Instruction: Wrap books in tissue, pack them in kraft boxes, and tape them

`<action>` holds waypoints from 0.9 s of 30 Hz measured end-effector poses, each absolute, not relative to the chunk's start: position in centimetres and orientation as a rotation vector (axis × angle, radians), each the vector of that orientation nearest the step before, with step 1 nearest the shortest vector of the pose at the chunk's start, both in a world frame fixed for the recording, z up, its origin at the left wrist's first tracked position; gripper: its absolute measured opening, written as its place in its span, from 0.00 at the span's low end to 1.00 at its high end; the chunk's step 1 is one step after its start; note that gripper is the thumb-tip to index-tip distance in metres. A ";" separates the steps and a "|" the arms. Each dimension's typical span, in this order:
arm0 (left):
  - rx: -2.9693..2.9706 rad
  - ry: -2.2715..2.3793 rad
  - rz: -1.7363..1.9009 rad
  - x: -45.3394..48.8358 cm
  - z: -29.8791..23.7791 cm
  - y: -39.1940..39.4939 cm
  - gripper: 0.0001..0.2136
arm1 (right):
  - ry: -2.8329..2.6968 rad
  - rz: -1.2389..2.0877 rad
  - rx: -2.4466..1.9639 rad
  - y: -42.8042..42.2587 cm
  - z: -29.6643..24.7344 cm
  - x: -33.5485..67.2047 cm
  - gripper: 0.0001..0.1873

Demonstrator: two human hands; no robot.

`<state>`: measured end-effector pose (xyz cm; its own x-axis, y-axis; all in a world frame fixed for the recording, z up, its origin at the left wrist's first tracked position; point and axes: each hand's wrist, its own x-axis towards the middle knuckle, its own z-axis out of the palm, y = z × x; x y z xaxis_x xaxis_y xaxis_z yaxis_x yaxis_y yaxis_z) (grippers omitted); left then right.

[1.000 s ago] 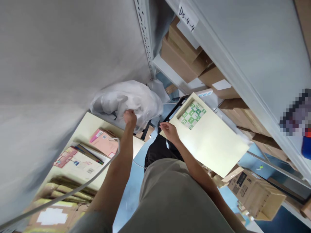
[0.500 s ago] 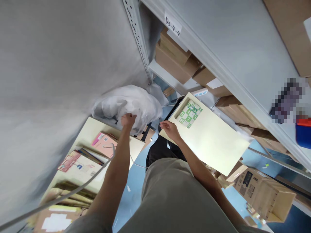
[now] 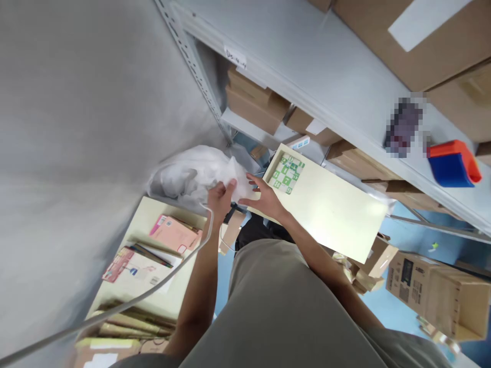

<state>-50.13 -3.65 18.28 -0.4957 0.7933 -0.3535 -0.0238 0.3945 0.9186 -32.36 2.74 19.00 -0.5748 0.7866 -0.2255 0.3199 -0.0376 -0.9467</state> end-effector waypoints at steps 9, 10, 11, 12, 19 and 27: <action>0.856 1.500 1.219 -40.8 23.4 0.0 0.22 | -1.767 1.221 -1.322 1.6 23.9 -22.2 0.35; 0.876 1.478 1.209 -39.8 23.8 0.3 0.23 | -1.723 1.210 -1.330 1.4 24.2 -20.7 0.35; 0.898 1.473 1.197 -38.7 24.0 0.6 0.23 | -1.682 1.202 -1.333 1.3 24.4 -19.2 0.34; 0.920 1.479 1.179 -37.6 24.3 0.8 0.23 | -1.646 1.196 -1.334 1.1 24.5 -17.7 0.32; 1.094 1.418 1.025 -27.8 25.8 2.0 0.29 | -1.577 1.161 -1.359 0.4 23.4 -7.2 0.28; 1.230 1.294 0.763 -15.4 25.4 2.6 0.23 | -1.417 1.238 -1.380 -1.2 20.9 3.0 0.34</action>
<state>-15.35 2.60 25.38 0.1842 0.9417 -0.2817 0.2092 0.2424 0.9473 2.97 -1.24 20.89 -0.0996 0.9908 -0.0915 0.2234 -0.0673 -0.9724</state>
